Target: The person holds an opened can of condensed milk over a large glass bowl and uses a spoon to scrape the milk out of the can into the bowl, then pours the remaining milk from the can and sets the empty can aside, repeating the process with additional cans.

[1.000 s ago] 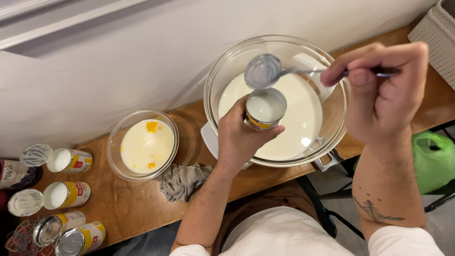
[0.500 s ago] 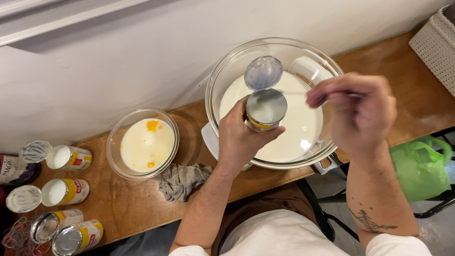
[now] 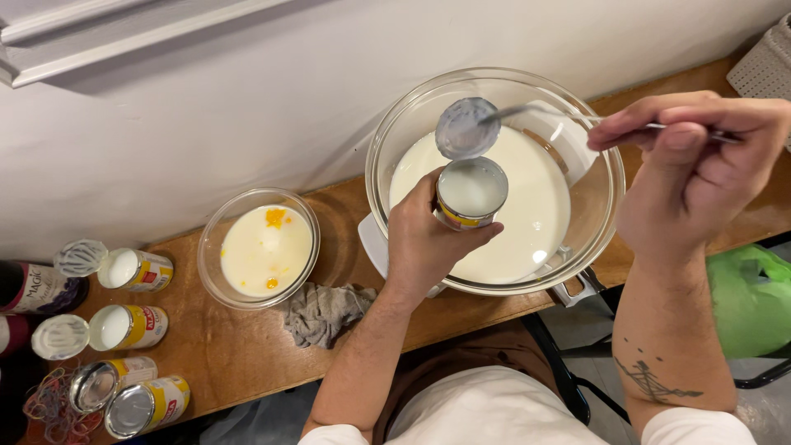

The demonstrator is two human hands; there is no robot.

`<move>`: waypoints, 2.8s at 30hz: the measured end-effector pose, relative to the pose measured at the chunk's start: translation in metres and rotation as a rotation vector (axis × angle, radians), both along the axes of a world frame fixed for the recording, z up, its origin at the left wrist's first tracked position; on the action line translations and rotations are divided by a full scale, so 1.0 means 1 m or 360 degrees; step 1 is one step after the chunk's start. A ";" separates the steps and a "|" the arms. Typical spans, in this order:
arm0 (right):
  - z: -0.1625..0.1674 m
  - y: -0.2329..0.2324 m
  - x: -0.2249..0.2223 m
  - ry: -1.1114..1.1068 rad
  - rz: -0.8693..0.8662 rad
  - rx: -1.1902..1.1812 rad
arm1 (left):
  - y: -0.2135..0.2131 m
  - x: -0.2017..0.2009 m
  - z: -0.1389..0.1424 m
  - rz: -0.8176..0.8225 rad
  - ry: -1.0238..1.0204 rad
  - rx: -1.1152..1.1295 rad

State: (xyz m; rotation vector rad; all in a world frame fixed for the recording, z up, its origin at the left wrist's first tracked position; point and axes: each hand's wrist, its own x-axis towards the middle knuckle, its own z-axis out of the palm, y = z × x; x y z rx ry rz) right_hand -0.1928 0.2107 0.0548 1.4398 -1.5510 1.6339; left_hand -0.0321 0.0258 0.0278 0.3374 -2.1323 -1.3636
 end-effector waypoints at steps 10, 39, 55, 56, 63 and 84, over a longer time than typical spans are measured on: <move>0.004 -0.007 0.012 -0.0100 0.0060 0.0054 | 0.000 -0.001 0.001 0.0008 -0.0015 -0.0036; 0.021 -0.037 0.010 -0.0171 0.0067 -0.0048 | 0.002 -0.001 0.000 -0.0035 -0.0037 0.0076; 0.009 -0.028 0.016 -0.0252 0.0224 0.0373 | 0.003 -0.001 0.001 -0.0013 0.0010 0.0006; 0.007 -0.028 0.018 -0.0192 0.0207 0.0479 | 0.003 -0.001 0.001 -0.0014 -0.0013 0.0010; 0.012 -0.014 0.002 -0.0040 0.0155 -0.0021 | 0.003 -0.002 0.001 0.0006 -0.0019 -0.0076; 0.012 -0.034 0.018 -0.0157 0.0135 0.0547 | 0.002 -0.002 0.002 0.0002 -0.0057 -0.0012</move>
